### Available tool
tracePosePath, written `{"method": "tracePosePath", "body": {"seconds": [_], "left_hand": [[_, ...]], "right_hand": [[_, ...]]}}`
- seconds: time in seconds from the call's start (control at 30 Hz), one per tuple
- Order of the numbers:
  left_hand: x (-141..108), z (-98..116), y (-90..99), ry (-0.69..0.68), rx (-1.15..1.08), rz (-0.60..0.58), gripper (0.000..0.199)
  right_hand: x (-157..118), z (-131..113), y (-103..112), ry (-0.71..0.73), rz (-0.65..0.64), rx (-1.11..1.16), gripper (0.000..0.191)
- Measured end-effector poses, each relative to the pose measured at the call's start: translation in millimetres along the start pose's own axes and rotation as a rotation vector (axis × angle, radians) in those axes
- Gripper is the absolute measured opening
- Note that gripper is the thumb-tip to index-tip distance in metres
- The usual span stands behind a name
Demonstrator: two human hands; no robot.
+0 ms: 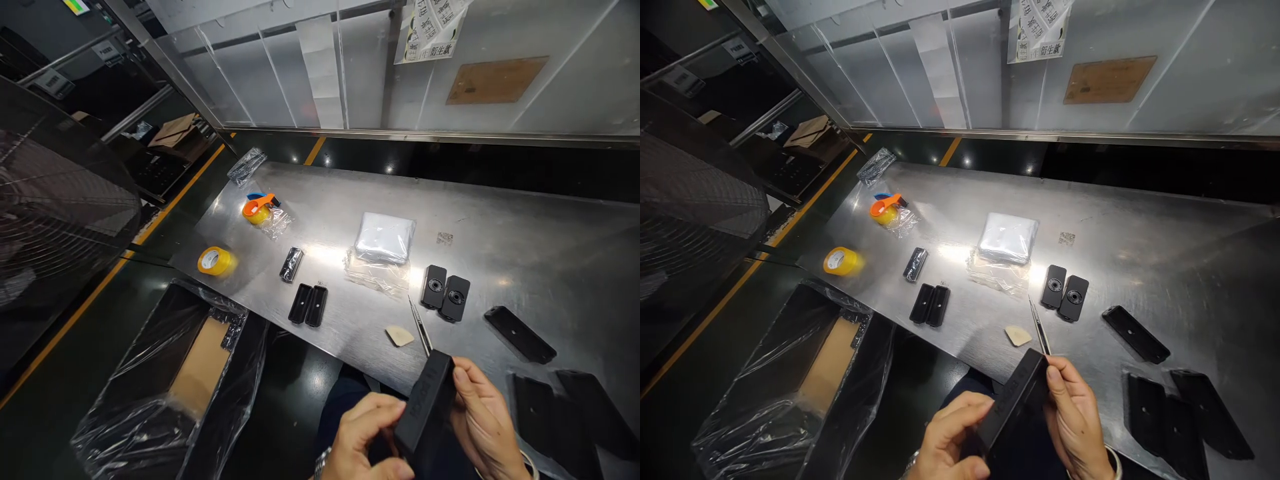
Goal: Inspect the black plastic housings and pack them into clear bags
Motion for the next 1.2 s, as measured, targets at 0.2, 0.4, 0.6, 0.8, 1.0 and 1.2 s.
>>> {"method": "tracePosePath", "body": {"seconds": [0.2,0.4,0.6,0.8,1.0,1.2], "left_hand": [[2,-1,11.1,0.020,-0.049,0.103,0.051],[4,-11,46.9,0.173,0.010,0.347,0.032],[4,-34,57.7,0.284,-0.237,0.386,0.043],[3,-48,75.4,0.408,-0.300,0.479,0.039],[6,-57,87.1,0.468,-0.504,0.541,0.038],[11,-76,105.8,0.552,-0.428,0.533,0.038]], "right_hand": [[-5,6,-7,-0.051,-0.051,0.002,0.031],[-20,28,-25,-0.251,-0.139,-0.130,0.057],[-29,57,-29,-0.386,-0.119,-0.330,0.056],[-26,64,-31,-0.345,-0.122,-0.524,0.054],[-16,63,-29,-0.226,-0.105,-0.733,0.056],[-6,38,-33,0.176,-0.017,-0.880,0.043]]}}
Point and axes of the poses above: each hand's wrist, its own x-axis towards the middle knuckle, its own y-axis out of the back of the hand, z = x × y, the point moved 10 cm from there along x, towards the middle knuckle, and after that the axes turned 2 degrees about z, right-handed, at the moved point
